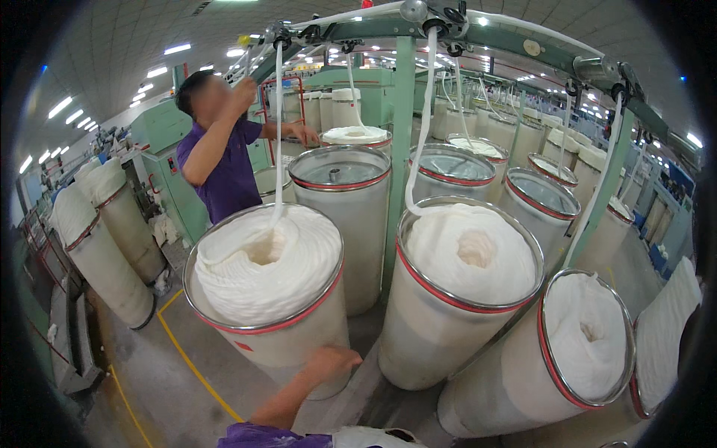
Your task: The person winds white yarn into large cylindrical containers using a thin wooden stick to guide the strands. They repeatedly lift and reposition the yarn, secure it with the stick, and move between multiple containers in a factory setting.
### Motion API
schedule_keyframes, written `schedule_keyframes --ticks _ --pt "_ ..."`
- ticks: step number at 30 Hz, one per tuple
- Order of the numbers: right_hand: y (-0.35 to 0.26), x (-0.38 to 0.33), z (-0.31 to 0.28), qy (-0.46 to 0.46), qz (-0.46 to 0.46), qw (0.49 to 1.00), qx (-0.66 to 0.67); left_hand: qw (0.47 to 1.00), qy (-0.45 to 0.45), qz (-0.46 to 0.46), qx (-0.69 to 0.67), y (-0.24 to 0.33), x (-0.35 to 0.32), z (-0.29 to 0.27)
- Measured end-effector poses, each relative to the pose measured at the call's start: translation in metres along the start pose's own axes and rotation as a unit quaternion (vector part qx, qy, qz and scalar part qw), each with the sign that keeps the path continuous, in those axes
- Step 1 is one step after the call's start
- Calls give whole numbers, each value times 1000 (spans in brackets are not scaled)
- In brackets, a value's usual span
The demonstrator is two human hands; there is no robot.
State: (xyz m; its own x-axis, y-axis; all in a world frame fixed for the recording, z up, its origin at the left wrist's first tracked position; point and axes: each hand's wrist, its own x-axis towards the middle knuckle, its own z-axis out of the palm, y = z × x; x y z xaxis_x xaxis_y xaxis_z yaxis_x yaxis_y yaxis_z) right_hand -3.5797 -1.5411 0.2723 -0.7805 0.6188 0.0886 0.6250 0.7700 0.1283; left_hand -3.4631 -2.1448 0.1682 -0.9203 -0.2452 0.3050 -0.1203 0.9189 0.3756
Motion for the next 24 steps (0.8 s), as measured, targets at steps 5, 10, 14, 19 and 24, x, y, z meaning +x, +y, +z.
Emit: schedule_keyframes --ticks 5,10,14,19,24 --pt "12 2 8 3 -16 1000 19 999 -10 45 -25 16 31 -3" --pt "26 10 28 43 -76 996 1 983 159 32 84 -13 67 -72" --pt "26 13 31 35 -85 996 -22 976 210 -17 60 -34 76 -106" --pt "24 17 32 46 -101 993 -38 973 208 -89 37 -48 78 -105" --pt "28 22 49 66 -66 994 -52 977 201 -52 45 -51 83 -94"
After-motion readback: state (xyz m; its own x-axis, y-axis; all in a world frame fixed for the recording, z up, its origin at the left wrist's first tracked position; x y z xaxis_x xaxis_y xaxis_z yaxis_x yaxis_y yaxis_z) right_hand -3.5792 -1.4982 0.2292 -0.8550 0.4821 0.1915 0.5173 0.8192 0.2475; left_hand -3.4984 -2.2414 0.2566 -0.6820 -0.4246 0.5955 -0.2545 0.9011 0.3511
